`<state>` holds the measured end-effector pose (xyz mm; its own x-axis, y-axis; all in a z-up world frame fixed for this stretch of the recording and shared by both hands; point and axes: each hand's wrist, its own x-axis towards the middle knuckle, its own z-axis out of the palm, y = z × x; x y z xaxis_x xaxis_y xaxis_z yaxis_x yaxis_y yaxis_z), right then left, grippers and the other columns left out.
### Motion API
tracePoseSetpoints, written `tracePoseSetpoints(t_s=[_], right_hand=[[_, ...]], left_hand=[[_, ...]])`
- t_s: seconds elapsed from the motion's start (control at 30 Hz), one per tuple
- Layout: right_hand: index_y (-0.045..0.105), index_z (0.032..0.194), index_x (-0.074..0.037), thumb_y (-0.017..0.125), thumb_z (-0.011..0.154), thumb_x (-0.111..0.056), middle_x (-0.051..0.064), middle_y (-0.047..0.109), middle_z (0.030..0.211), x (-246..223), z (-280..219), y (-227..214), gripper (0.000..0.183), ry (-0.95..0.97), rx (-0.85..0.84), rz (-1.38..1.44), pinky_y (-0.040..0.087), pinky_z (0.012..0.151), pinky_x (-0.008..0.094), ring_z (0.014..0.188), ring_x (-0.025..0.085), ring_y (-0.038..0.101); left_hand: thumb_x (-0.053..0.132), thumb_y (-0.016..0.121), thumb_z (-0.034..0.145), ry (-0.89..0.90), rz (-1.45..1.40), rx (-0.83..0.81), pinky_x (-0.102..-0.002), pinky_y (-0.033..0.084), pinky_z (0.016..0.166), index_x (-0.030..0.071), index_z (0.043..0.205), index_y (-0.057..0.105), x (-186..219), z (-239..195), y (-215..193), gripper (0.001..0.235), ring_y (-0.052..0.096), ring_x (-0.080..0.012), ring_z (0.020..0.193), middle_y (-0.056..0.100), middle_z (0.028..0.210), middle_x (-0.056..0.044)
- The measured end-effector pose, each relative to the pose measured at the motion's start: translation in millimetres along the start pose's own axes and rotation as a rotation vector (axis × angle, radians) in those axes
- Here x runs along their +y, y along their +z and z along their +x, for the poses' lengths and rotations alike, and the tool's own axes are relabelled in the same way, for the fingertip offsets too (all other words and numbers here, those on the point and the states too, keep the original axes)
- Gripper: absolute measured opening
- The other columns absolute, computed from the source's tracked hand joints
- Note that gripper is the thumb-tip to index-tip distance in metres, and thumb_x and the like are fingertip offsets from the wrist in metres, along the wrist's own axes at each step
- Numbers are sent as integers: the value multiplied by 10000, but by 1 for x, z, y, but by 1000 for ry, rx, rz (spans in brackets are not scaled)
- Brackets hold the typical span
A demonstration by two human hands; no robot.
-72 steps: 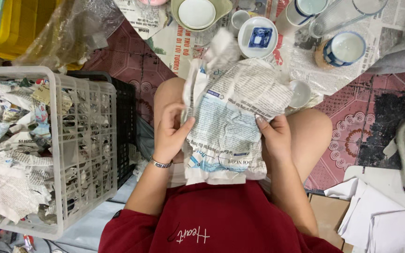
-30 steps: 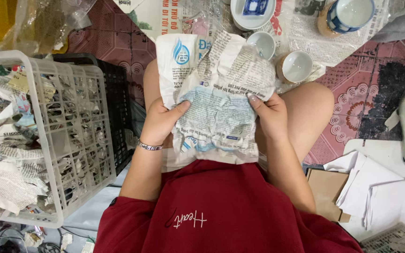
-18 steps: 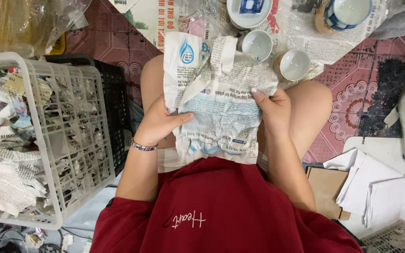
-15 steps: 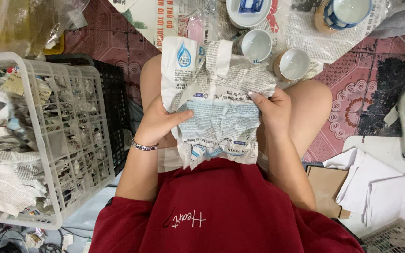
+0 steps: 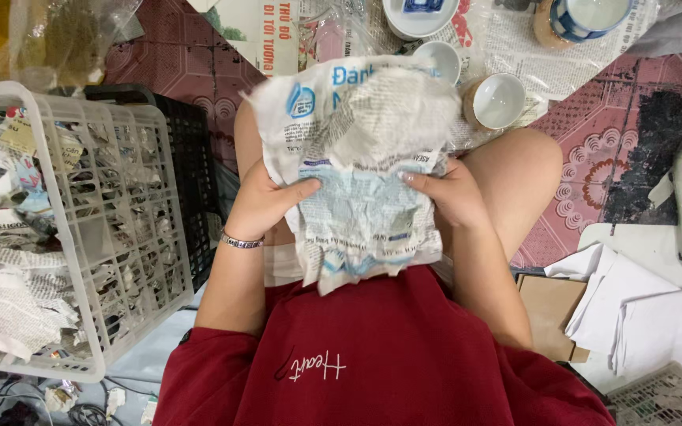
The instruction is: The person sits cross-legged on the floor and wraps small ceramic dishes and cups with newspaper. They fold the paper around each item, then place the wrapped bundle into a nearby basket. The process is repeated for multiple items.
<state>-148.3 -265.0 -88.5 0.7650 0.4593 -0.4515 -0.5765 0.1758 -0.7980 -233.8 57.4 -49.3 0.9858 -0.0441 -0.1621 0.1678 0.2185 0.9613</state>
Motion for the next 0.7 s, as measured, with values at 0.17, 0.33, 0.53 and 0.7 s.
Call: tracePoseSetpoints(t_s=[0.17, 0.33, 0.53, 0.7], right_hand=[[716, 1196, 2, 734, 920, 39, 61, 737, 1151, 4, 1, -7, 279, -119, 83, -72, 546, 946, 307, 1038, 149, 681], [775, 951, 1, 683, 866, -13, 94, 730, 1070, -14, -5, -9, 126, -264, -157, -68, 539, 906, 294, 985, 192, 685], [699, 754, -9, 629, 870, 55, 134, 729, 1080, -7, -8, -7, 150, -103, -50, 94, 560, 841, 325, 936, 243, 701], [695, 931, 14, 637, 997, 66, 145, 696, 1025, -10, 6, -6, 102, -270, 45, -12, 539, 902, 334, 954, 220, 666]], left_hand=[[51, 723, 967, -112, -19, 116, -293, 545, 895, -2, 1179, 725, -3, -2, -5, 218, 668, -118, 1008, 740, 1123, -34], [5, 750, 894, 148, 22, -68, -319, 537, 986, 0, 1026, 732, -7, -5, -12, 134, 697, -172, 1099, 749, 1167, -88], [43, 809, 865, 41, 108, 45, -306, 544, 958, 31, 1210, 645, 0, -8, -3, 382, 661, -156, 1077, 704, 1189, -72], [31, 699, 969, 210, 216, -65, -320, 485, 1073, -16, 1428, 537, -10, 2, -6, 489, 588, -168, 1259, 622, 1397, -88]])
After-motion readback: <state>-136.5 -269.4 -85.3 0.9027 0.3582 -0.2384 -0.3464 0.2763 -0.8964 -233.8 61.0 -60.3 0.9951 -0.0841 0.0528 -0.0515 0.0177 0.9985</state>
